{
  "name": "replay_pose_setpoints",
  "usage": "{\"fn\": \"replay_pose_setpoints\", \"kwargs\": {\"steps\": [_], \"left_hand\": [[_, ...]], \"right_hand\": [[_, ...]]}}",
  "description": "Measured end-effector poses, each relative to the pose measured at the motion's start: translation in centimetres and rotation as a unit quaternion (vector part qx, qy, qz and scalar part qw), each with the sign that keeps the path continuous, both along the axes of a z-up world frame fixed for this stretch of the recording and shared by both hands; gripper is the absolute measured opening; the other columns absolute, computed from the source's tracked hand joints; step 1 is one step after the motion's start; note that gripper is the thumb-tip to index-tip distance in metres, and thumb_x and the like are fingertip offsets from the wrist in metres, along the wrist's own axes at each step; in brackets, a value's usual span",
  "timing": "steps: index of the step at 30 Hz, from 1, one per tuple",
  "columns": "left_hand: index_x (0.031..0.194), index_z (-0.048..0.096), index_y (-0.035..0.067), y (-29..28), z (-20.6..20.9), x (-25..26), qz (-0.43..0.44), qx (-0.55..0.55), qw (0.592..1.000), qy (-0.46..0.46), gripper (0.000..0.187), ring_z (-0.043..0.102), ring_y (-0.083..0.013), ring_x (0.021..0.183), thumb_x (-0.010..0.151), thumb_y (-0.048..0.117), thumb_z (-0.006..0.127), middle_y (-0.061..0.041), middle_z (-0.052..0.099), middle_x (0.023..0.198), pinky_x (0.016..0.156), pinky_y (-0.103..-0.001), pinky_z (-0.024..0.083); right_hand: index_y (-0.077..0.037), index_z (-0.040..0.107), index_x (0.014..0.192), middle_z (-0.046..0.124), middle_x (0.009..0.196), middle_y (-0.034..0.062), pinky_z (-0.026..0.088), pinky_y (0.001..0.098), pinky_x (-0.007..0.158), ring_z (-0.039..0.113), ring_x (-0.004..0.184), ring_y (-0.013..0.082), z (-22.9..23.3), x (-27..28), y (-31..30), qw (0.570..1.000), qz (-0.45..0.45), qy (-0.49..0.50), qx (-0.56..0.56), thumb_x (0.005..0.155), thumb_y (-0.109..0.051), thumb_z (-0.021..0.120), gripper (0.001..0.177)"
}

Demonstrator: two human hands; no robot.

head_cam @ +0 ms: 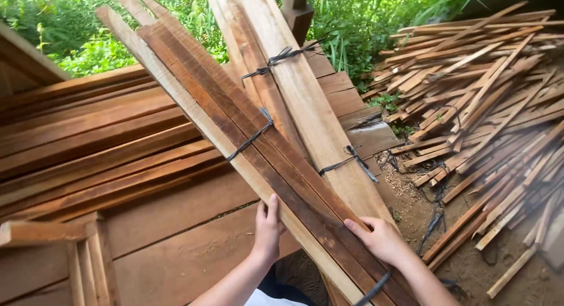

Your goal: The person ties a bundle of wooden planks together using a black strap. They wrap the strap around the planks, pull it tight, and tie a knot to secure the bundle. The person then lifts the tied bundle and places it on top of a larger stack of similar planks.

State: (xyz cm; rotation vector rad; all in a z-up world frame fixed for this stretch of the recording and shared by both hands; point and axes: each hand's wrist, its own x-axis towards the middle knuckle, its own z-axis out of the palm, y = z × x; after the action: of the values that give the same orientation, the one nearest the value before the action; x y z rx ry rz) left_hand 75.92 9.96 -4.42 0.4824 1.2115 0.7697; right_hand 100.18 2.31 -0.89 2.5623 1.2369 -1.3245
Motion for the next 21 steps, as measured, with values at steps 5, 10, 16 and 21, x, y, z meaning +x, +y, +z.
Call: {"fn": "replay_pose_setpoints", "kwargs": {"steps": [5,10,16,21], "left_hand": [[0.138,0.052,0.003,6.2,-3.2,5.1,-0.026,0.058,0.995,0.083,0.059,0.065,-0.0237,0.098,0.099,0.047,0.044,-0.017,0.066,0.120,0.084,-0.036,0.053],[0.151,0.042,-0.006,12.3,-1.2,10.2,0.026,0.119,0.984,0.131,0.084,0.046,-0.0414,0.142,0.099,0.057,0.058,-0.032,0.048,0.149,0.115,-0.053,0.042],[0.147,0.052,-0.001,21.1,-6.0,13.4,-0.003,0.111,0.976,0.190,0.086,0.055,-0.0386,0.135,0.094,0.068,0.058,-0.028,0.060,0.139,0.110,-0.051,0.046],[0.141,0.060,0.003,25.3,-8.8,15.1,-0.037,0.094,0.968,0.229,0.094,0.059,-0.0341,0.131,0.089,0.080,0.053,-0.022,0.067,0.132,0.108,-0.045,0.047]], "right_hand": [[-0.005,0.065,0.134,0.068,0.132,0.0144,0.055,0.0392,0.097,0.068,0.111,0.0260,-4.5,4.3,3.5,0.998,-0.017,0.036,0.046,0.083,-0.074,0.048,0.087],[-0.012,0.074,0.131,0.070,0.133,0.0200,0.046,0.0468,0.112,0.060,0.132,0.0360,-7.0,7.6,8.6,0.988,-0.122,0.075,0.056,0.086,-0.079,0.059,0.082],[-0.018,0.075,0.128,0.074,0.125,0.0159,0.049,0.0452,0.106,0.063,0.127,0.0352,-8.6,10.1,14.6,0.980,-0.136,0.092,0.115,0.095,-0.070,0.054,0.064],[-0.020,0.076,0.127,0.076,0.121,0.0170,0.051,0.0456,0.104,0.064,0.124,0.0362,-8.0,11.0,17.0,0.978,-0.146,0.079,0.125,0.097,-0.063,0.056,0.057]]}}
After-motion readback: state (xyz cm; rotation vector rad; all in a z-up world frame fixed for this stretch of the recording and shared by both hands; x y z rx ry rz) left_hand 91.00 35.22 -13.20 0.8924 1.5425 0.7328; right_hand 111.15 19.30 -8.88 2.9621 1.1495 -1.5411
